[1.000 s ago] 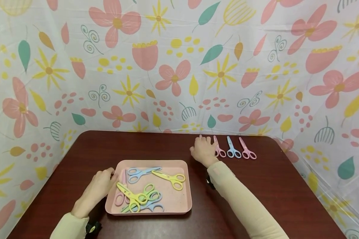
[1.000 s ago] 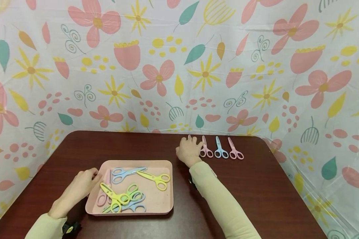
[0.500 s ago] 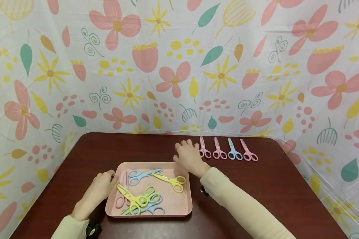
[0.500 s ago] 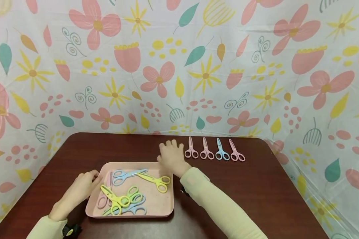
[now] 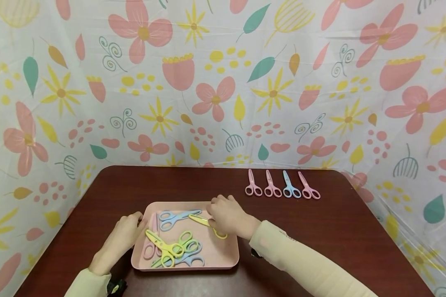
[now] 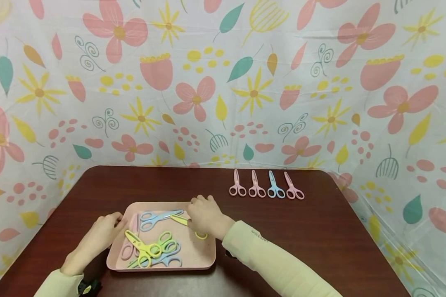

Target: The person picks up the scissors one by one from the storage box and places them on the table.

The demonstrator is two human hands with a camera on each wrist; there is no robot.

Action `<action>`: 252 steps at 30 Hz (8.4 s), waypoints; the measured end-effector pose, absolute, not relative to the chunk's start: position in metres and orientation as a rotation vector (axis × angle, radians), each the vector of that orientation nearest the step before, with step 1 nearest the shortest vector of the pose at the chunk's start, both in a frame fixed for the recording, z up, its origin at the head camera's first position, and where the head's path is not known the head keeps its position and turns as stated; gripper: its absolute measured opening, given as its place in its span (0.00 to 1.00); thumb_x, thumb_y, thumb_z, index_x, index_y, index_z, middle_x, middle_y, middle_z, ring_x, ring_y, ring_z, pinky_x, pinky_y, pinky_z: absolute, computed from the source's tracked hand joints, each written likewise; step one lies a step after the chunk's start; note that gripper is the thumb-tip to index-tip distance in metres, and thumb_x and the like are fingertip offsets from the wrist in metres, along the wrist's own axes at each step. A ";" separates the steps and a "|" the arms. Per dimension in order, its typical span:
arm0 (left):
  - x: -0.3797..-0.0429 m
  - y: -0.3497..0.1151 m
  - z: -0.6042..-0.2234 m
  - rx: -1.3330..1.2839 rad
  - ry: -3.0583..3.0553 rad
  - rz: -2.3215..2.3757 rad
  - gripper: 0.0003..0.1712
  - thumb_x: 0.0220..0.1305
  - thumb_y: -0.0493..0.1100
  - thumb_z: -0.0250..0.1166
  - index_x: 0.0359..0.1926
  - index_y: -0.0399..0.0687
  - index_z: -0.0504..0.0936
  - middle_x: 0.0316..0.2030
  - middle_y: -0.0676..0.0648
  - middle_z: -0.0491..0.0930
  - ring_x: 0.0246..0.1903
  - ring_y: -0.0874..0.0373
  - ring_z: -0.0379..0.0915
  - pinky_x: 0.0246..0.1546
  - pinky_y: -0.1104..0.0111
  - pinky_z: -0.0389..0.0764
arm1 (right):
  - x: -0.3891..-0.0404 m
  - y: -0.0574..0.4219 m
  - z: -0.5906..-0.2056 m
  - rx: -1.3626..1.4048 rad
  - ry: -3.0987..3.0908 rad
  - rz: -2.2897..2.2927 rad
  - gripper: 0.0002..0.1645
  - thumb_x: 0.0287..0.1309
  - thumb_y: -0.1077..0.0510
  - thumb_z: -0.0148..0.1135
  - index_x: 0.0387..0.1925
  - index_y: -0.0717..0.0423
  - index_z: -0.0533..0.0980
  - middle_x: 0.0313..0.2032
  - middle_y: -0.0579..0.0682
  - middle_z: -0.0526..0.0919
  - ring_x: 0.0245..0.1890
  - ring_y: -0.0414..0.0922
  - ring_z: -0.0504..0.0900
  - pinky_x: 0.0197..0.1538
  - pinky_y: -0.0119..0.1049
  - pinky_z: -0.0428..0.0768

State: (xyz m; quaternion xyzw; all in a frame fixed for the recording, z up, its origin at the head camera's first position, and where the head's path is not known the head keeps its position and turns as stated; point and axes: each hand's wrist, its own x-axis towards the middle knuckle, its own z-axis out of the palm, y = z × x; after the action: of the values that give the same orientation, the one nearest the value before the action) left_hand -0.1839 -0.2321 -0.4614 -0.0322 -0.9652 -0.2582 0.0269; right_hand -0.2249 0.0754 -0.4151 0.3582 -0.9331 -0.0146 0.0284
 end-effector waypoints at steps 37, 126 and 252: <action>-0.184 -0.232 -0.460 -0.104 -2.958 -0.763 0.10 0.68 0.40 0.59 0.36 0.36 0.80 0.28 0.42 0.80 0.27 0.49 0.77 0.29 0.55 0.76 | -0.218 0.078 -0.440 0.938 -2.993 -0.289 0.12 0.43 0.52 0.71 0.17 0.45 0.74 0.27 0.46 0.78 0.40 0.47 0.73 0.45 0.54 0.63; -0.182 -0.231 -0.461 -0.127 -2.952 -0.756 0.09 0.68 0.39 0.59 0.31 0.40 0.79 0.20 0.49 0.74 0.22 0.53 0.71 0.26 0.57 0.72 | -0.309 0.122 -0.446 0.185 -2.904 0.273 0.20 0.42 0.47 0.72 0.13 0.50 0.70 0.21 0.49 0.74 0.27 0.50 0.74 0.41 0.57 0.63; -0.184 -0.229 -0.460 -0.098 -2.961 -0.777 0.09 0.69 0.39 0.58 0.32 0.39 0.78 0.19 0.49 0.73 0.21 0.55 0.69 0.26 0.59 0.72 | -0.231 0.031 -0.402 0.838 -2.888 -0.154 0.21 0.60 0.39 0.60 0.50 0.44 0.77 0.38 0.46 0.78 0.45 0.50 0.71 0.48 0.56 0.65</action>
State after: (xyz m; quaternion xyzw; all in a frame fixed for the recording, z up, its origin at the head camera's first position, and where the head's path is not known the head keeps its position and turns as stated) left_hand -0.1836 -0.2290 -0.4603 -0.0320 -0.9660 -0.2534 0.0396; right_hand -0.2315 0.0305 -0.4024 0.2777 -0.9571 -0.0511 0.0654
